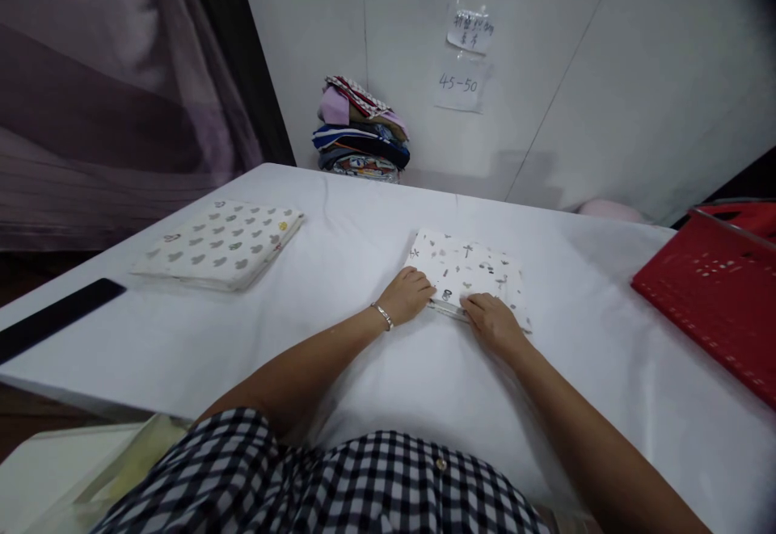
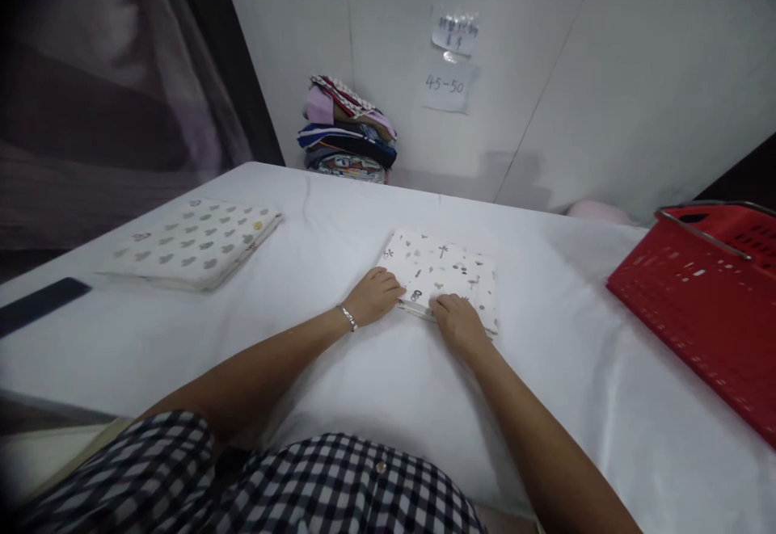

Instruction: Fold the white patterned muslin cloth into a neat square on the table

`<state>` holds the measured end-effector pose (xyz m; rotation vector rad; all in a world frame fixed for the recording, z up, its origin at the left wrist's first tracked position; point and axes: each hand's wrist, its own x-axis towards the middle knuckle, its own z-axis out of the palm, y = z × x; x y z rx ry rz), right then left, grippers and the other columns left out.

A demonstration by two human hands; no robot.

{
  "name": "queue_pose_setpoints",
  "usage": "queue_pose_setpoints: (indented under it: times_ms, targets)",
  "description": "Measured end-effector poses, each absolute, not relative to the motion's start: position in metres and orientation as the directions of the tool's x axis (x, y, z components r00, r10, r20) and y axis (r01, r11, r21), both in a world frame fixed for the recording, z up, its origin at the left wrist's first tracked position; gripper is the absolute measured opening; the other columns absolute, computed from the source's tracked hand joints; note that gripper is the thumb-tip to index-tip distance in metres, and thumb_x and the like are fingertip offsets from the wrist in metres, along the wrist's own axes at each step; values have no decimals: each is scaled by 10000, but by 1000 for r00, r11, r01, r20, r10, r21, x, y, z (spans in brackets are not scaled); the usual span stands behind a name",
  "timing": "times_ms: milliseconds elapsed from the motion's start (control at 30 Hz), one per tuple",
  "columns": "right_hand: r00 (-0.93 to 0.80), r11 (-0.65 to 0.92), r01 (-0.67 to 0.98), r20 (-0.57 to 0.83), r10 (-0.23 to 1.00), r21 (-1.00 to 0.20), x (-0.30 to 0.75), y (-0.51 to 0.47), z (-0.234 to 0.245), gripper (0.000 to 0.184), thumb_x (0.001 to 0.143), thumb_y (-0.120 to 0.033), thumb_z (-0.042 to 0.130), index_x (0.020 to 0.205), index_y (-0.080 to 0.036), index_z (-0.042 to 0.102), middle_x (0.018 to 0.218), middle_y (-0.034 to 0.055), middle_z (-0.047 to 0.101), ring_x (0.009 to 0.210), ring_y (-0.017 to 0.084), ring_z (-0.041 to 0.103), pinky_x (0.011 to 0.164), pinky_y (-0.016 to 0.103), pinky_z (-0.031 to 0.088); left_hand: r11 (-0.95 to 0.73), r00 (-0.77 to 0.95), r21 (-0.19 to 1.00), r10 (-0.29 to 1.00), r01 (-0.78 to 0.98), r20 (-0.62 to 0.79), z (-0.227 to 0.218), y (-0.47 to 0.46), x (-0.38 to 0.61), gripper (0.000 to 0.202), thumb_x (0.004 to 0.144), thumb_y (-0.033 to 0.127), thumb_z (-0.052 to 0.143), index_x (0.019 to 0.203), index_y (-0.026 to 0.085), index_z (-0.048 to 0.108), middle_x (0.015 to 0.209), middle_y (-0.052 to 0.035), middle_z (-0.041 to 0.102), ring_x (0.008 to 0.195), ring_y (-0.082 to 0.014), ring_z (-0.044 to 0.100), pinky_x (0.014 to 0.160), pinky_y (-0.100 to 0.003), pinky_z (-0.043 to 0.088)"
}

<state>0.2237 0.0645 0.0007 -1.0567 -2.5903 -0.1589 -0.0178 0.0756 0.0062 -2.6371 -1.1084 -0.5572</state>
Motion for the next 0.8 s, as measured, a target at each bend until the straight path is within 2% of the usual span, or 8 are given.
queue_pose_setpoints:
  times_ms: [167,400,567,667,800]
  targets:
    - [-627,697,717,419,657,-20,224,60,-8,308,913,-157,370,1140,-169,578,1036,103,619,890,218,512,736,341,390,-672,615,-56,637,739,465,-2,76,-17,174,887,137,433,939,191,589,861,-41,609,920,-191,501,900,-374,345]
    - [-647,717,695,390,656,-55,237,53,-4,293,928,-215,393,1167,-181,558,1073,103,613,926,221,524,761,355,409,-657,580,16,677,754,453,-15,71,-27,185,909,141,416,953,184,591,915,-50,614,872,-172,531,763,-321,397]
    - [-610,696,717,453,650,-34,262,46,-8,317,922,-199,404,1216,-186,521,1088,107,614,969,230,534,795,375,415,-657,558,77,692,750,458,-12,66,-32,140,897,177,470,981,176,582,955,-54,604,907,-178,531,801,-330,412]
    - [-596,684,729,483,641,-9,269,44,-12,324,913,-177,408,1215,-166,525,1087,119,616,981,232,536,797,376,422,-657,565,93,704,748,431,-9,64,-26,234,857,247,561,1082,183,548,1052,-62,581,984,-199,510,846,-349,403]
    - [-597,679,734,503,624,29,268,45,-16,364,894,-88,370,1199,-173,548,1079,108,627,974,222,539,803,375,421,-648,578,51,708,760,406,-9,67,-18,231,858,121,509,1069,200,559,1027,-52,594,967,-187,512,817,-337,393]
